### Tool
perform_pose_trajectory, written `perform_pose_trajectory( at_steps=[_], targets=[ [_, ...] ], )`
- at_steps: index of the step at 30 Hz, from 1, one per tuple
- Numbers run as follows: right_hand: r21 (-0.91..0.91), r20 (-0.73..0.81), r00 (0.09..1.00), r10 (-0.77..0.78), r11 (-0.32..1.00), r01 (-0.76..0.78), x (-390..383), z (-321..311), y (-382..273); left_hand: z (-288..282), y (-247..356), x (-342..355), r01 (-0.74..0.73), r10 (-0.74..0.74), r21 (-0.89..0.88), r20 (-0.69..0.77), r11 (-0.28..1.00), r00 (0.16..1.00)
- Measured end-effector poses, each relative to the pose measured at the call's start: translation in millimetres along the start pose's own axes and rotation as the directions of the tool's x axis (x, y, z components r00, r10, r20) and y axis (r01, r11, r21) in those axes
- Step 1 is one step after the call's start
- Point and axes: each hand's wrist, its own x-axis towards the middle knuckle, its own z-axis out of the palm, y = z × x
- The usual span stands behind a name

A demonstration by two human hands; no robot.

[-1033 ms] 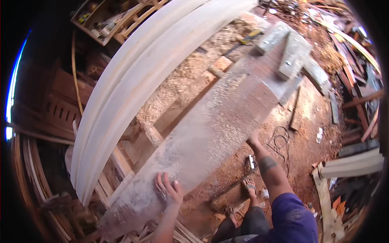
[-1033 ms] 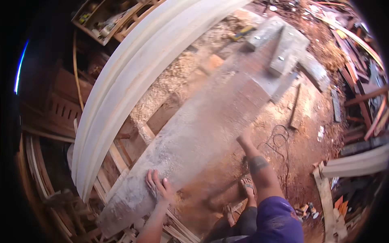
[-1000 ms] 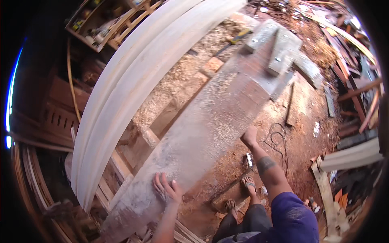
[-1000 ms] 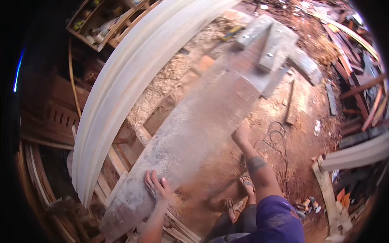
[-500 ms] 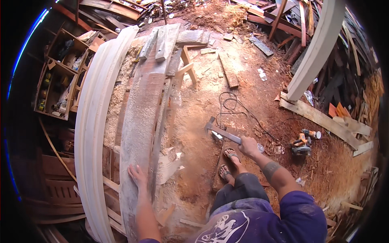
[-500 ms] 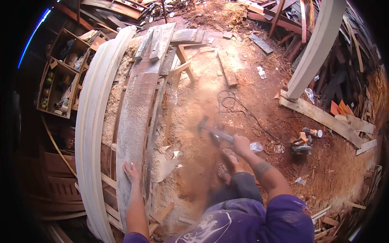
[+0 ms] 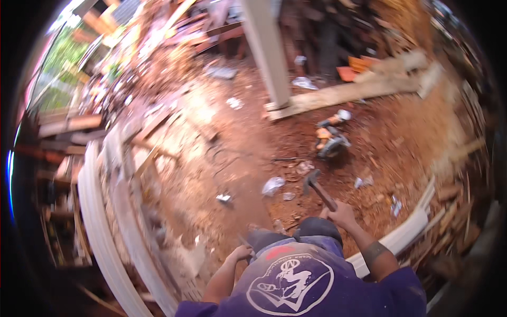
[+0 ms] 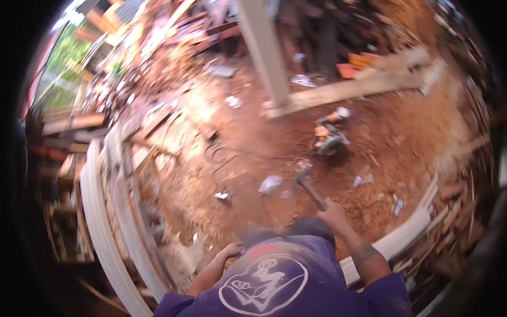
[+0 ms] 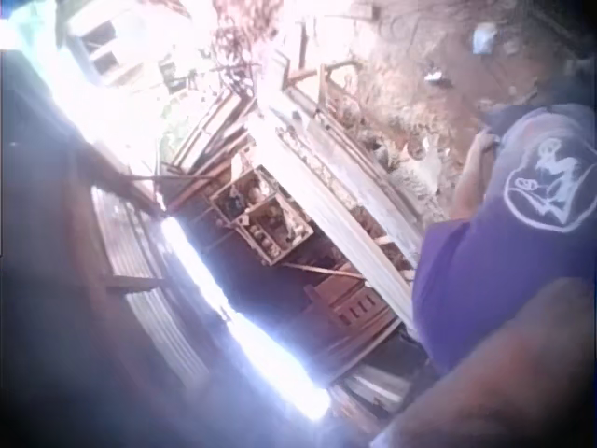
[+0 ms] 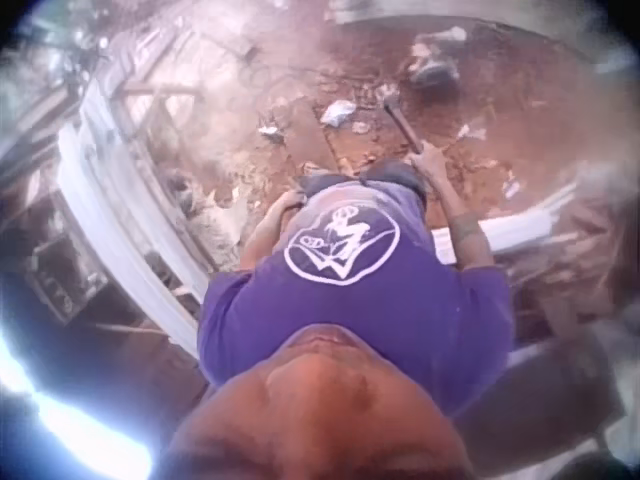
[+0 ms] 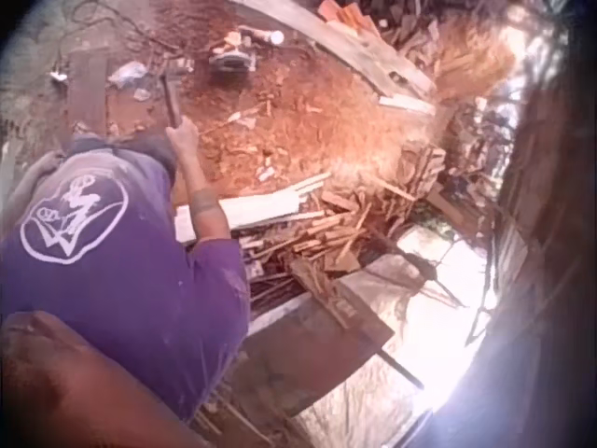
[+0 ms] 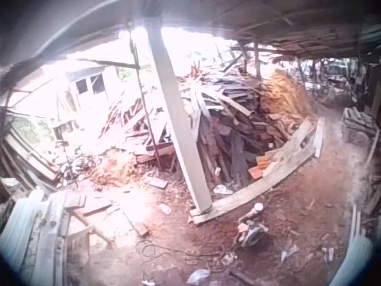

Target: The person uses a hammer to position wood pieces on a workshop table, guides a plank through a circular saw, and then works on the wiring of an electric motor.

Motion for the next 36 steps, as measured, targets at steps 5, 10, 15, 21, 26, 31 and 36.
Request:
perform_pose_trajectory(
  at_steps=[5,10,15,21,26,31,36],
  targets=[
    [0.495,0.152,0.895,0.420,0.751,-0.436,13.6,-72.1,182.1,-43.2,213.6,131.2,0.072,-0.184,-0.358,-0.292,0.931,0.939],
    [0.808,0.356,0.631,0.689,0.113,-0.578,3.8,-162.5,404.0,-43.3,416.0,226.9,0.115,-0.233,-0.510,-0.174,0.852,0.957],
    [0.884,0.152,0.355,0.923,0.033,-0.466,-53.3,-237.6,574.1,-21.1,627.0,310.1,0.081,-0.079,-0.021,0.113,0.996,0.990],
    [0.829,0.189,-0.002,0.982,-0.161,-0.536,-130.9,-273.6,711.4,-14.0,759.3,536.2,-0.499,0.314,0.306,0.493,0.811,0.812],
    [0.794,0.021,0.402,0.915,0.229,-0.563,-120.6,-316.6,685.7,-26.1,994.4,713.8,-0.752,0.319,0.456,0.707,0.476,0.631],
    [0.729,-0.060,0.756,0.652,0.546,-0.413,-58.1,-454.3,636.5,-9.2,1280.6,811.9,-0.610,0.485,0.758,0.633,-0.231,0.603],
    [0.863,0.378,0.345,0.859,-0.192,-0.467,51.5,-583.2,733.4,138.4,1632.1,816.5,-0.481,0.412,0.349,0.257,0.804,0.874]
  ],
)
